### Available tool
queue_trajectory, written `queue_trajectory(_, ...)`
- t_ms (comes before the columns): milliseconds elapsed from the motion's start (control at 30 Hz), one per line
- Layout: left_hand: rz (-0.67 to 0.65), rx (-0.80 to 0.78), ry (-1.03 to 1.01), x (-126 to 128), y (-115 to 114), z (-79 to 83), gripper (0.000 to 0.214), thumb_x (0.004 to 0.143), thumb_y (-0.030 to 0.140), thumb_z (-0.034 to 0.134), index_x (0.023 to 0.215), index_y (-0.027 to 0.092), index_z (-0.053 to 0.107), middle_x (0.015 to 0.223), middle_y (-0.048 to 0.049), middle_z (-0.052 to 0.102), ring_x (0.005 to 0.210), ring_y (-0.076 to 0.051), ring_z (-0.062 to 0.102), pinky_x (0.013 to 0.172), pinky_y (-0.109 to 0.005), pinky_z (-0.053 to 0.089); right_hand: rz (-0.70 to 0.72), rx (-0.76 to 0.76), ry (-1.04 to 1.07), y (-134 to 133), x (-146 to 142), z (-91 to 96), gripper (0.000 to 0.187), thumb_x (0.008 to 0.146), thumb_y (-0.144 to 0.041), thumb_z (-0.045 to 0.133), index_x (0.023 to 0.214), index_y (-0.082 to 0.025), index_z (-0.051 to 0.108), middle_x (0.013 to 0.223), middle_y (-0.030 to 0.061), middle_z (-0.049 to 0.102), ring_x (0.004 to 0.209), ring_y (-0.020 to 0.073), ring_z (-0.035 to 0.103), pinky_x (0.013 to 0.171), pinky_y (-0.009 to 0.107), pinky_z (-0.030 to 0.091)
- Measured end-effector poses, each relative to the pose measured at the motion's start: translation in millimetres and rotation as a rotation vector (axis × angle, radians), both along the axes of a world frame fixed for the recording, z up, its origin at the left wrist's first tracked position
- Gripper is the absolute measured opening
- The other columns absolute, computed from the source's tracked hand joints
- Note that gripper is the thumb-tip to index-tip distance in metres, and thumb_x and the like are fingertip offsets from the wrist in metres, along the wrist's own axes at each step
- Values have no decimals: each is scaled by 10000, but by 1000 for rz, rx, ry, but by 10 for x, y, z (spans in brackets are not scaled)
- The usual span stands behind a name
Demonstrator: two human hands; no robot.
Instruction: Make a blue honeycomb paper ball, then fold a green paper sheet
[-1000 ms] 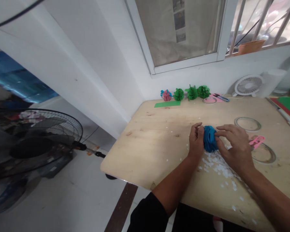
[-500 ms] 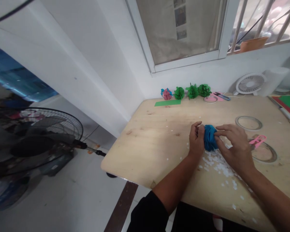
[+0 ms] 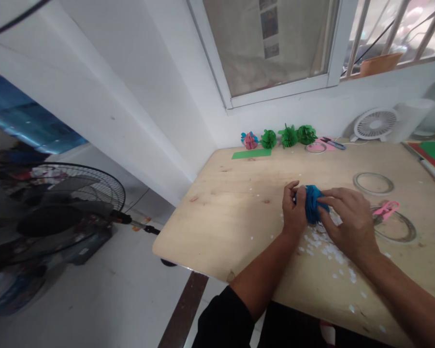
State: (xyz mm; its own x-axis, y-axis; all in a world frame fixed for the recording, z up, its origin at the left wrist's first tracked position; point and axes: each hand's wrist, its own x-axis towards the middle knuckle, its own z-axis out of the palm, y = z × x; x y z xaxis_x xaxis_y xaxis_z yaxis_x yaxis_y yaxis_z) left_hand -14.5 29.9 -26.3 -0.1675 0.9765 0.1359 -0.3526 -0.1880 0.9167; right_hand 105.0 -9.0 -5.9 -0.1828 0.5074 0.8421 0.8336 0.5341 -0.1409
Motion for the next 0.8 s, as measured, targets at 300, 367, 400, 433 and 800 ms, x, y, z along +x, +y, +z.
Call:
queue_trajectory(300, 43, -45, 17, -20, 3, 41, 562, 769, 733, 646, 990, 216, 634, 890, -22, 624, 831, -147, 579, 798, -262, 486, -34, -6, -35, -11, -30, -19, 101, 904, -198, 618, 982, -190, 681, 1053, 106, 719, 1024, 286, 626, 869, 434, 465)
queue_trajectory(367, 56, -53, 20, -18, 5, 49, 561, 775, 731, 641, 994, 214, 629, 875, -18, 616, 814, -145, 573, 779, -261, 487, -19, -50, 5, -18, -37, -27, 130, 907, -205, 604, 1010, -196, 683, 1070, 106, 716, 1045, 292, 624, 888, 451, 467)
queue_trajectory(400, 64, -57, 20, -17, 5, 50, 560, 782, 729, 635, 1002, 214, 627, 869, -16, 613, 806, -145, 571, 768, -261, 488, 1, -76, 38, -20, -40, -34, 147, 907, -209, 597, 1027, -201, 682, 1077, 106, 714, 1050, 292, 626, 898, 459, 470)
queue_trajectory(433, 74, -63, 19, -16, 4, 49, 557, 788, 725, 631, 1011, 214, 624, 866, -15, 611, 802, -146, 571, 760, -262, 489, 27, -103, 78, -20, -43, -42, 160, 907, -215, 594, 1040, -207, 682, 1083, 105, 712, 1052, 291, 629, 908, 468, 473)
queue_trajectory(800, 79, -30, 82, -13, -15, -4, 583, 804, 712, 627, 1127, 228, 594, 959, -31, 605, 864, -153, 601, 828, -283, 489, 48, -369, 540, -5, -92, -217, 169, 901, -374, 603, 937, -252, 714, 1072, 68, 720, 1020, 261, 672, 924, 469, 513)
